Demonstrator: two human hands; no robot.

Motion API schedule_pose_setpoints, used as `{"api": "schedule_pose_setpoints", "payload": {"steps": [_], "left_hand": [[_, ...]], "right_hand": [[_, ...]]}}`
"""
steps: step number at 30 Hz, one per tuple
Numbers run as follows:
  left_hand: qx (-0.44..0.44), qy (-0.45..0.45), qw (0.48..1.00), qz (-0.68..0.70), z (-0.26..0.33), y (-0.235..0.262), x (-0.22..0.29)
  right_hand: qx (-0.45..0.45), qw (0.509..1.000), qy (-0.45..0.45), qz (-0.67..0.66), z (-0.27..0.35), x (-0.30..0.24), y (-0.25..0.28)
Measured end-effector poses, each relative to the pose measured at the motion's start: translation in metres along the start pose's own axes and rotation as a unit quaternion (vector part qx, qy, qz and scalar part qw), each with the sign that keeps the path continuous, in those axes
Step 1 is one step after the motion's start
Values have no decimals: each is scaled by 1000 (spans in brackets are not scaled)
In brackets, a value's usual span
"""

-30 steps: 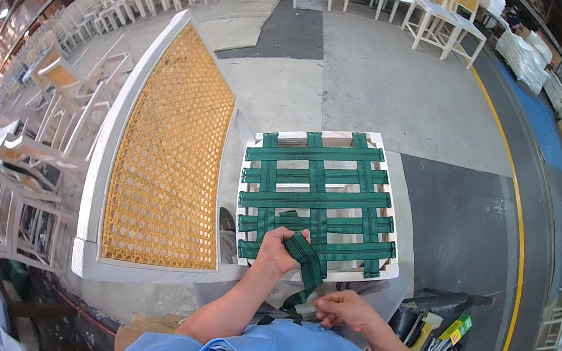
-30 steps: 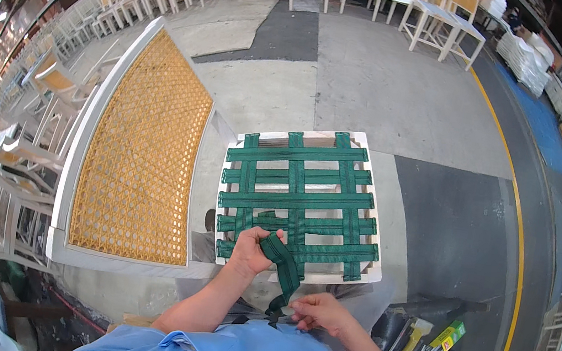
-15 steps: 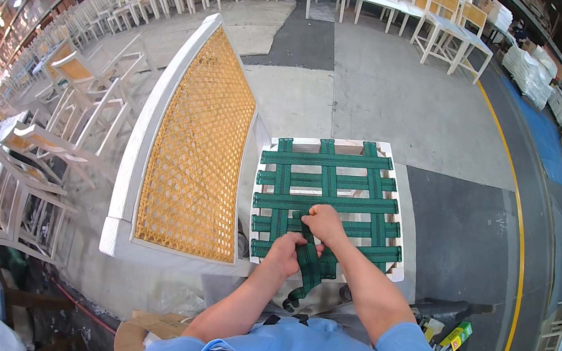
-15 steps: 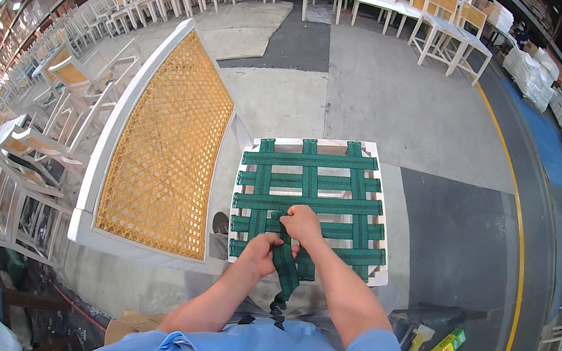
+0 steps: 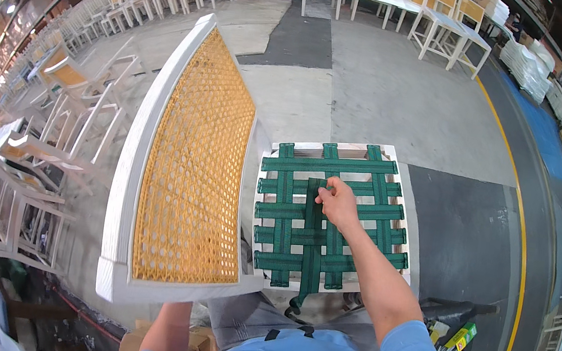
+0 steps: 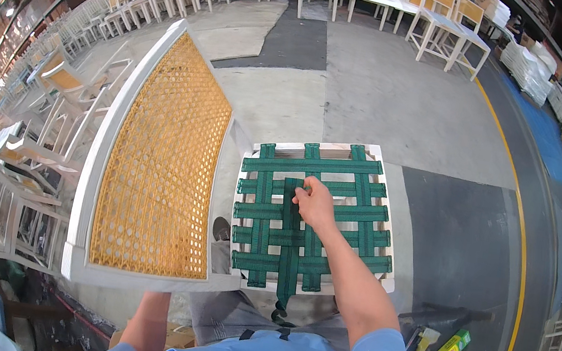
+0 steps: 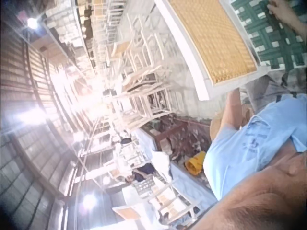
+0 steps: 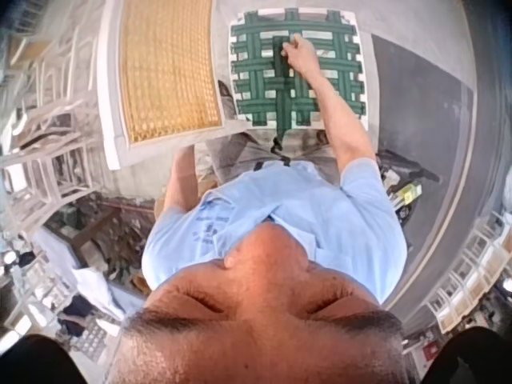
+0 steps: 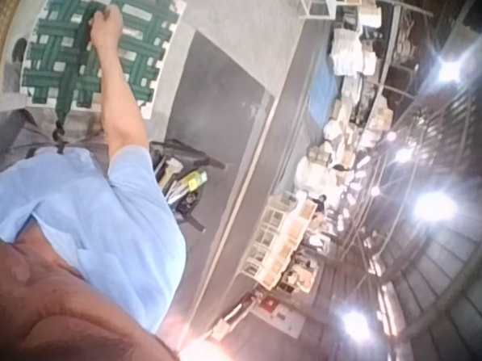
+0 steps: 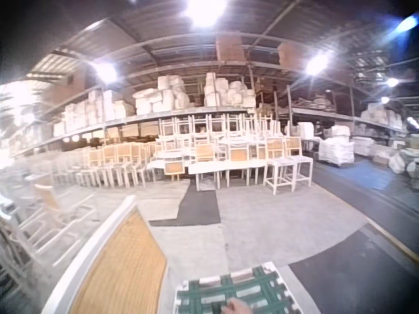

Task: The person weaves green plastic straps into a white chair seat frame, alternating over and under existing strands. They use a staple gun to secure the straps at the edges and trim excess material with scissors. The chair seat becomes progressively filled with a woven pattern.

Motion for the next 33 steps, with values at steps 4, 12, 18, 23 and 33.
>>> {"api": "schedule_pose_setpoints", "payload": {"steps": [4,12,18,23,33], "left_hand": [[-160,98,962,-197,-122,-63,-7],[-199,272,914,-226,-190,-121,-47],[-190,374,864,-280,-208,-131,-65],[-179,379,894,-159,-209,-115,-70],[-209,320,914,-134,-201,-122,-56]], "right_hand": [[-22,1000,-4,14,-18,-4,-7],[-53,990,19,126,-32,5,1],[-154,890,57,426,-72,-9,-10],[-293,824,-220,432,-105,-14,-25],[-383,808,-215,393,-106,-21,-33]]}}
Point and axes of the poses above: each hand's wrist, its own z-axis away from the middle knuckle, its own y-axis out of the back of the hand, x = y × z, the point moved 7 cm from there along -z, towards the middle knuckle, and after that the axes turned 13 degrees about -x, right-handed, at the moved point
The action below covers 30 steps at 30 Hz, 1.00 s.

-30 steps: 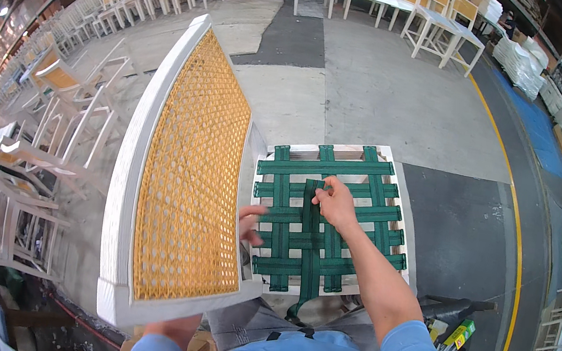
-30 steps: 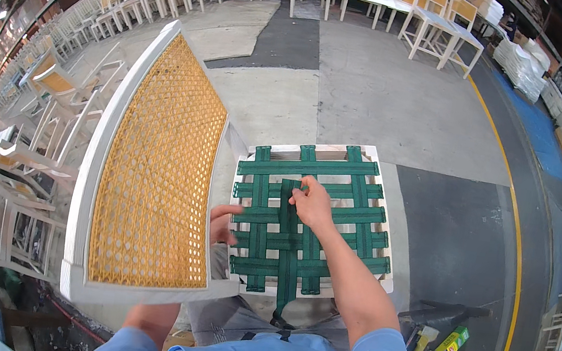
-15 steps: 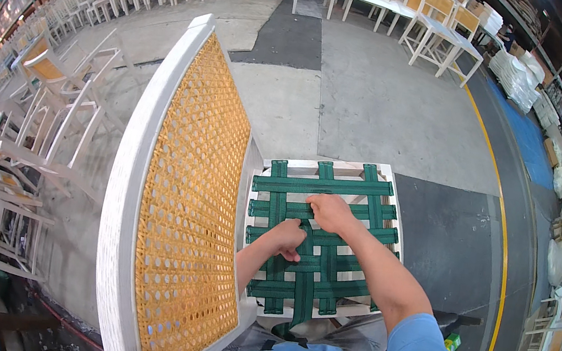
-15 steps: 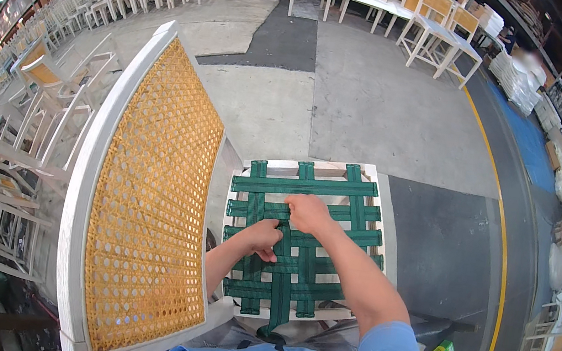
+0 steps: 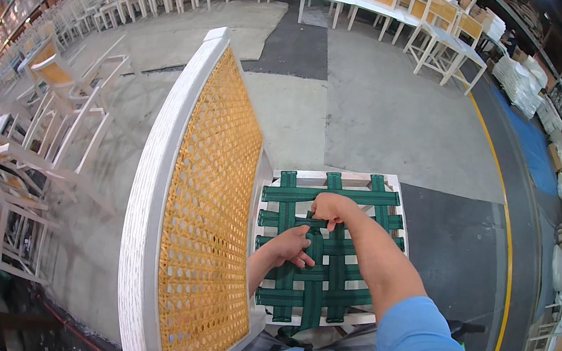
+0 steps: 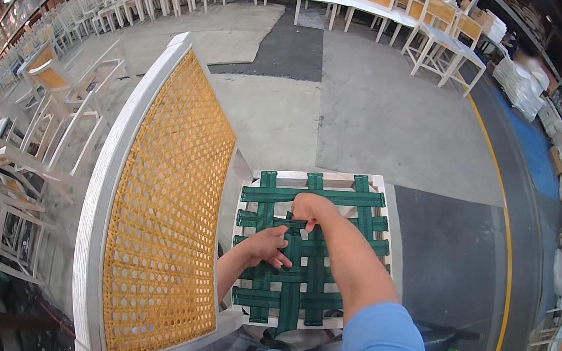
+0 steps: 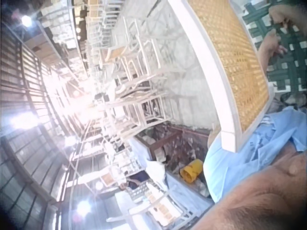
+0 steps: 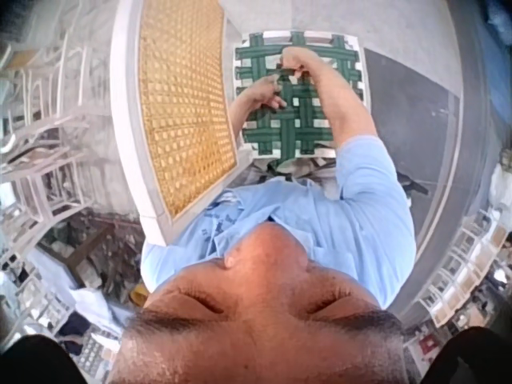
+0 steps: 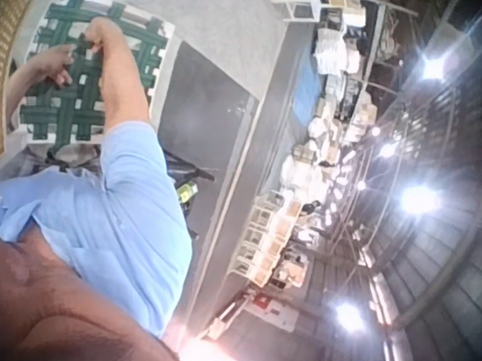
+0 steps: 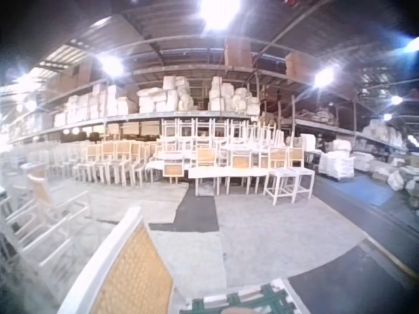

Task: The person weaves green plastic straps into a white chair seat frame, alternating over and under existing strands. They use a staple gun to secure the straps at the edges and trim excess material with scissors. The chair seat becomes progressively filled with a woven pattern.

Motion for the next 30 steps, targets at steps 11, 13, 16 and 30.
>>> {"api": "schedule_pose_setpoints", "payload": {"steps": [11,13,16,30], "left_hand": [[294,-247,904,-188,24,36,46],[275,-273,913,-128,14,39,64],[255,-248,933,-59,2,47,69],[172,-228,958,-19,-5,50,66]], "right_hand": [[540,804,241,-65,70,8,4],[535,794,276,-86,73,4,4],[506,789,303,-172,70,1,3],[524,768,337,-147,81,9,-15]]}}
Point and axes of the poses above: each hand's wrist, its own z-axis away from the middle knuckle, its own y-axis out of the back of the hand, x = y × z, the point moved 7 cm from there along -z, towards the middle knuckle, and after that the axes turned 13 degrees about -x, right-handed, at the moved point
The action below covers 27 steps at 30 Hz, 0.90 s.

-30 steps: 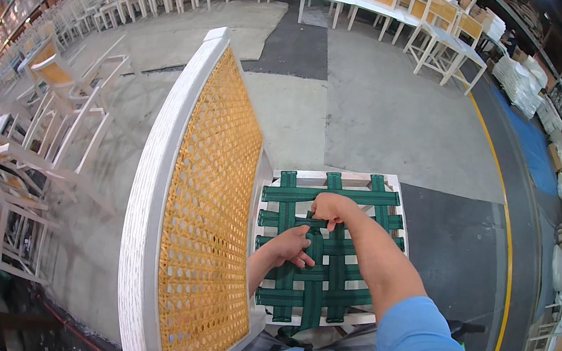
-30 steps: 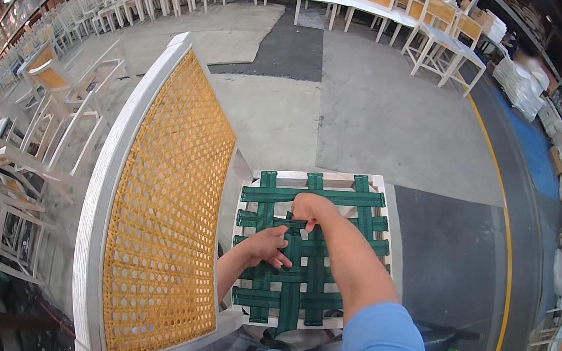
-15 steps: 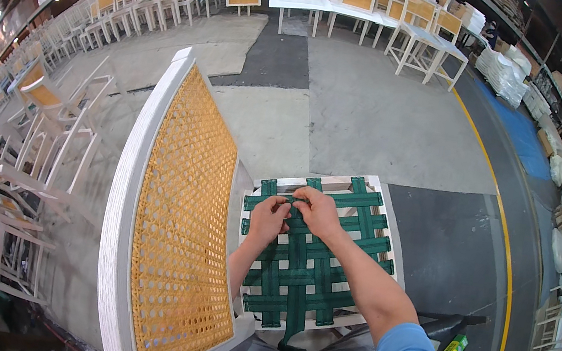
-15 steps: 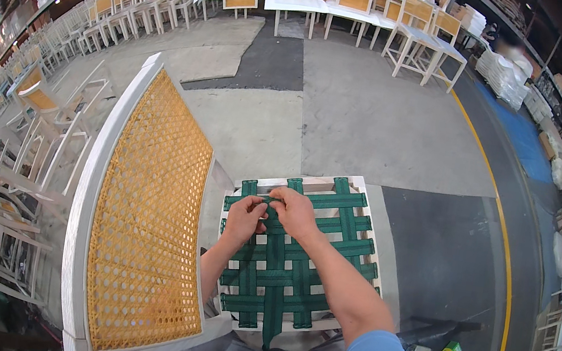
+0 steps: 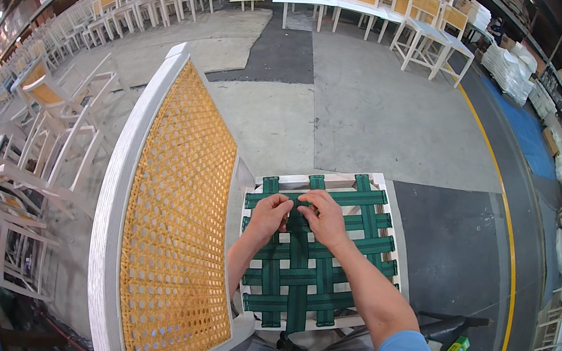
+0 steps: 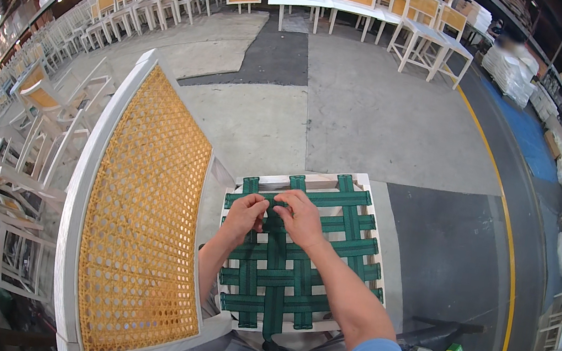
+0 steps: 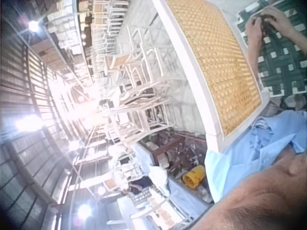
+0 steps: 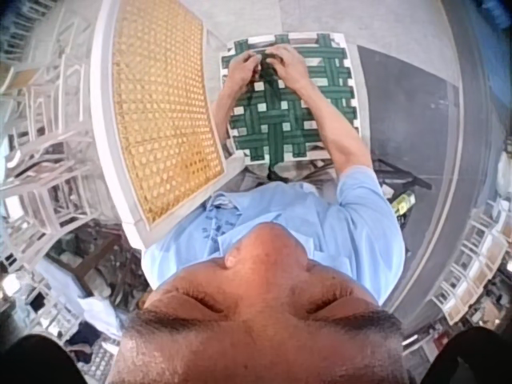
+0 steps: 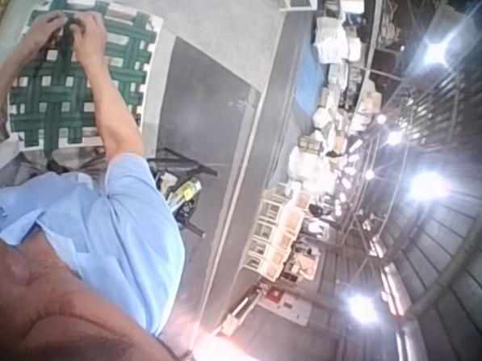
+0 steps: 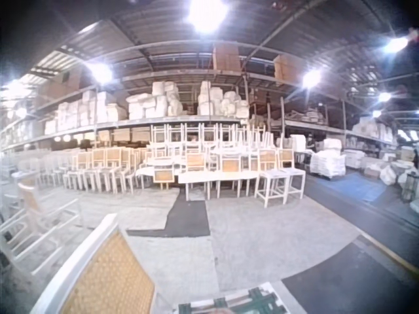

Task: The person weaves green plastic straps into a white chair seat frame, alternating over and under existing strands. They use a staple gun to secure the straps at the edges and trim excess material with scissors. The chair seat becomes progressively filled with a woven pattern.

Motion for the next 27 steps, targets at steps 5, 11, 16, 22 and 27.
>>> {"api": "schedule_pose_setpoints", "payload": {"steps": [5,11,16,22,27], "left_hand": [[63,-126,970,-198,10,-14,25],[107,-256,864,-419,26,-21,42],[112,-248,843,-463,22,-20,40],[143,-223,845,-464,1,-3,43],[177,-228,785,-548,-8,-9,28]], "right_hand": [[-13,999,5,50,2,9,8],[-13,996,39,84,-2,5,5],[-11,990,69,125,-3,-2,6],[-94,979,-14,182,-41,21,-7],[-99,962,-139,212,-85,65,-18]]}}
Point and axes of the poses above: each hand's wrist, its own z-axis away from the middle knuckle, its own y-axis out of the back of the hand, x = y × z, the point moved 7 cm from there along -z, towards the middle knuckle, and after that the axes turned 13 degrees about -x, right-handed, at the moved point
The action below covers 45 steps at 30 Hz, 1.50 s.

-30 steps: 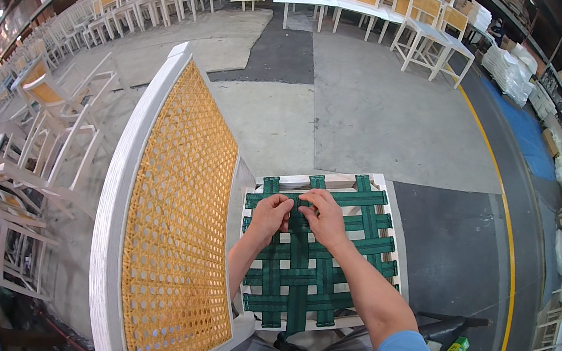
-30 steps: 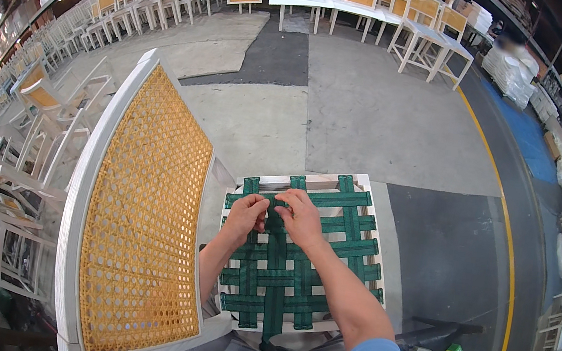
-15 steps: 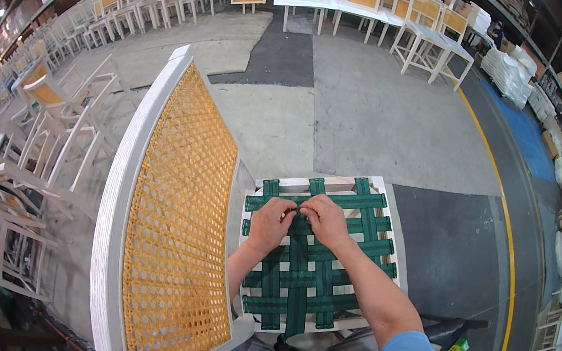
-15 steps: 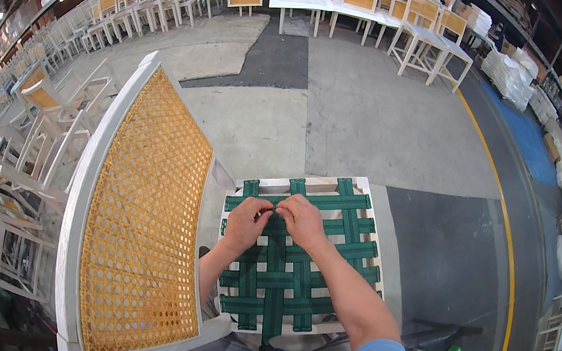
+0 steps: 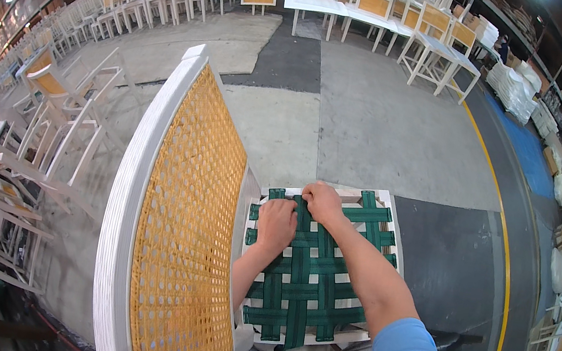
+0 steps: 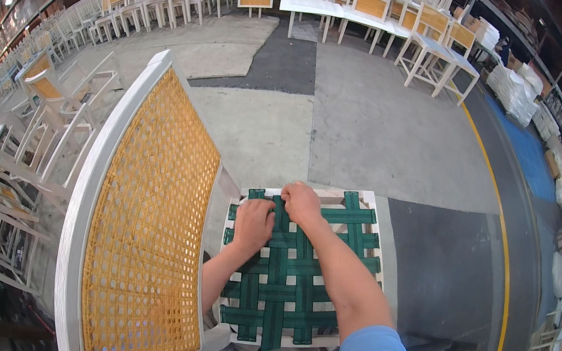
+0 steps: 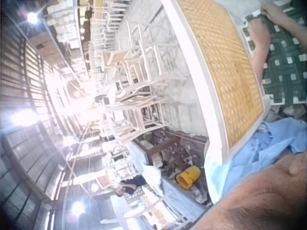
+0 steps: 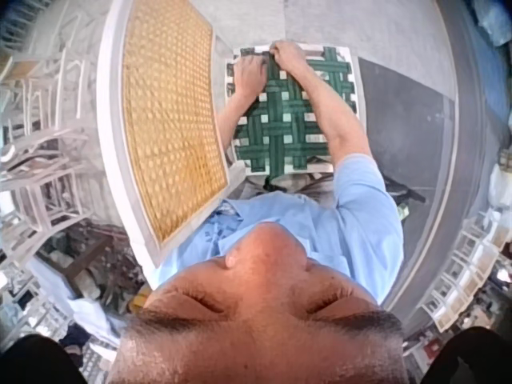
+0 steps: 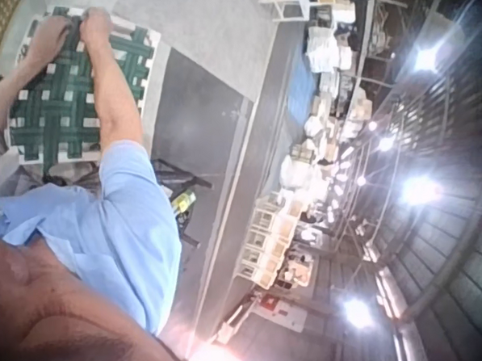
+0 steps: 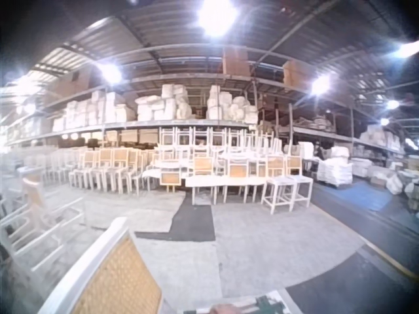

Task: The person weaves green plastic straps into a white chair seat frame, alternating over and under existing strands. They use a staple gun to secure the straps at the edges and trim excess material with scissors. The chair seat becomes progressively filled with a woven pattern.

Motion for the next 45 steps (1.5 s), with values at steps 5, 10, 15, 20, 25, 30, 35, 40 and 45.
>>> {"api": "schedule_pose_setpoints", "payload": {"steps": [5,10,15,20,25,30,35,40,45], "left_hand": [[-90,-40,988,-117,9,-29,9],[-117,6,983,-141,2,-35,-1],[-105,26,985,-135,-2,-36,2],[-112,36,984,-134,-4,-33,-2],[-114,34,979,-164,-13,-41,9],[-133,24,963,-232,-10,-48,12],[-182,62,957,-215,-7,-73,5],[-163,39,960,-226,-13,-53,12],[-161,51,968,-189,-14,-42,13]], "right_hand": [[9,1000,-18,-13,-20,13,-11],[-24,995,-24,-90,-36,21,-15],[-110,983,-58,-135,-44,31,-9],[-36,871,-76,-484,7,60,31],[249,848,-150,-444,239,183,128],[331,755,-450,-343,560,258,115],[170,717,-669,-101,730,261,50],[-21,727,-686,-13,684,289,-20],[46,687,-722,-59,676,276,-22]]}}
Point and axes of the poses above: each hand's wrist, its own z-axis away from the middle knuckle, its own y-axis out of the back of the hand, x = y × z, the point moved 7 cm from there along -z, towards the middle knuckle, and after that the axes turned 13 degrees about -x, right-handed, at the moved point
